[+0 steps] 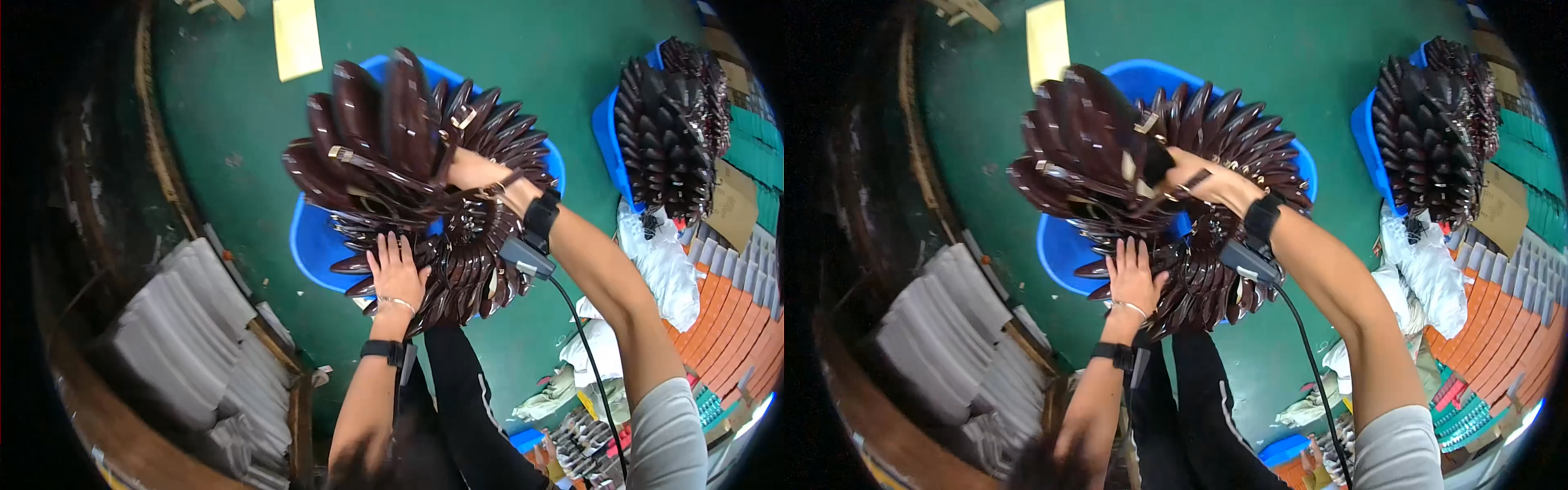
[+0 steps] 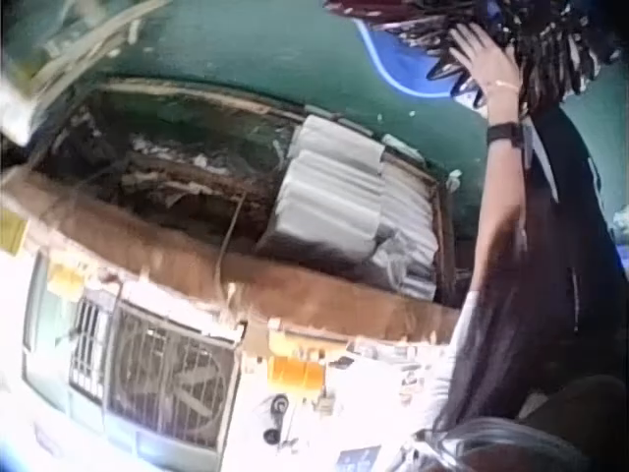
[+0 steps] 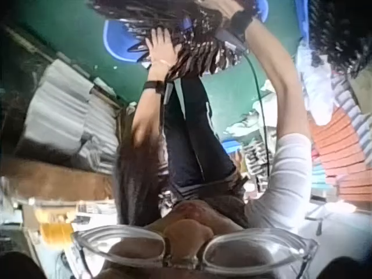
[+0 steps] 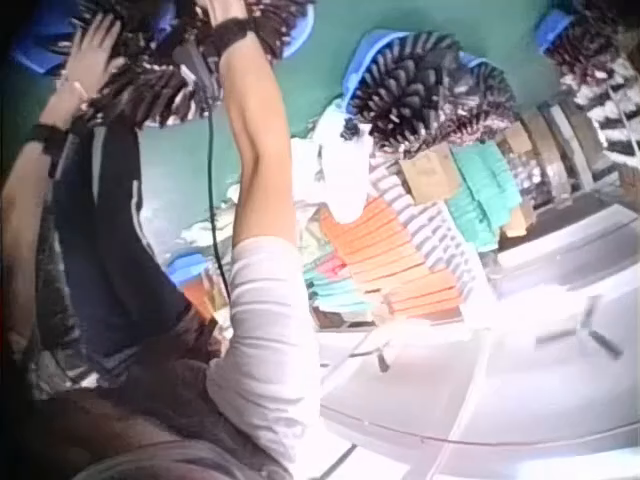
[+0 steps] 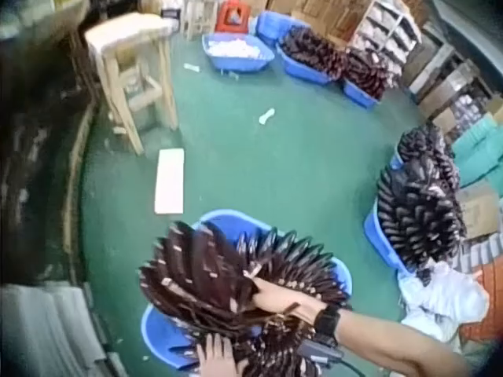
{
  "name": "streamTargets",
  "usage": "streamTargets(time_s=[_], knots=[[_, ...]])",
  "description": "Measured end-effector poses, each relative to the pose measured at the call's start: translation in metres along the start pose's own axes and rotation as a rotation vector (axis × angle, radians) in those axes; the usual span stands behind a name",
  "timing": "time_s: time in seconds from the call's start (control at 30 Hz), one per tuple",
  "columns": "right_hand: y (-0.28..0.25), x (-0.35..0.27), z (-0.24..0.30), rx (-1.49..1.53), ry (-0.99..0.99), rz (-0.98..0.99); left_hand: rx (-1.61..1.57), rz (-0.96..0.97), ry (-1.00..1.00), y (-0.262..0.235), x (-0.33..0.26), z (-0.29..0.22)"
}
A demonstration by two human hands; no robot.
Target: Selecting, inspecting, and arranging pairs of shoes from a pile into organized containers and using a fixed air blower for finishing.
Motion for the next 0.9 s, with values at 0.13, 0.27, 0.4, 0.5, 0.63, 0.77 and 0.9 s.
streamTargets(time_s=[0.13, 0.27, 0.4, 0.5, 0.63, 0.77, 0.9], knots=[[0.002, 0.028, -0.052, -0.094, 0.146, 0.131, -0.118, -0.049, -0.024, 0.036, 0.019, -0.028], [0.020, 0.038, -0.109, -0.472, 0.377, 0.295, -0.271, -0.063, -0.052, 0.033, -0.012, -0.032], [0.021, 0.061, -0.138, -0.566, 0.454, 0.488, -0.410, -0.137, -0.027, 0.011, -0.032, -0.018], [0.024, 0.067, -0.153, -0.502, 0.430, 0.474, -0.194, -0.318, -0.075, -0.022, -0.023, 0.018], [0.023, 0.073, -0.155, -0.490, 0.467, 0.734, -0.084, -0.411, -0.241, -0.031, 0.021, 0.066], [0.022, 0.075, -0.186, -0.503, 0.370, 0.411, -0.397, -0.338, -0.361, -0.003, 0.039, 0.081], [0.000, 0.025, -0.178, -0.206, 0.111, -0.058, -0.421, -0.208, -0.414, -0.020, 0.032, 0.077]])
Point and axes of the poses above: each hand's wrist, its own x-axis towards the middle knuckle, its own y-axis out of the palm, z = x × y, the point moved 2 cm from there along x, towards the middle knuckle, and after that the axes turned 3 degrees about x, right-handed, at the moved point
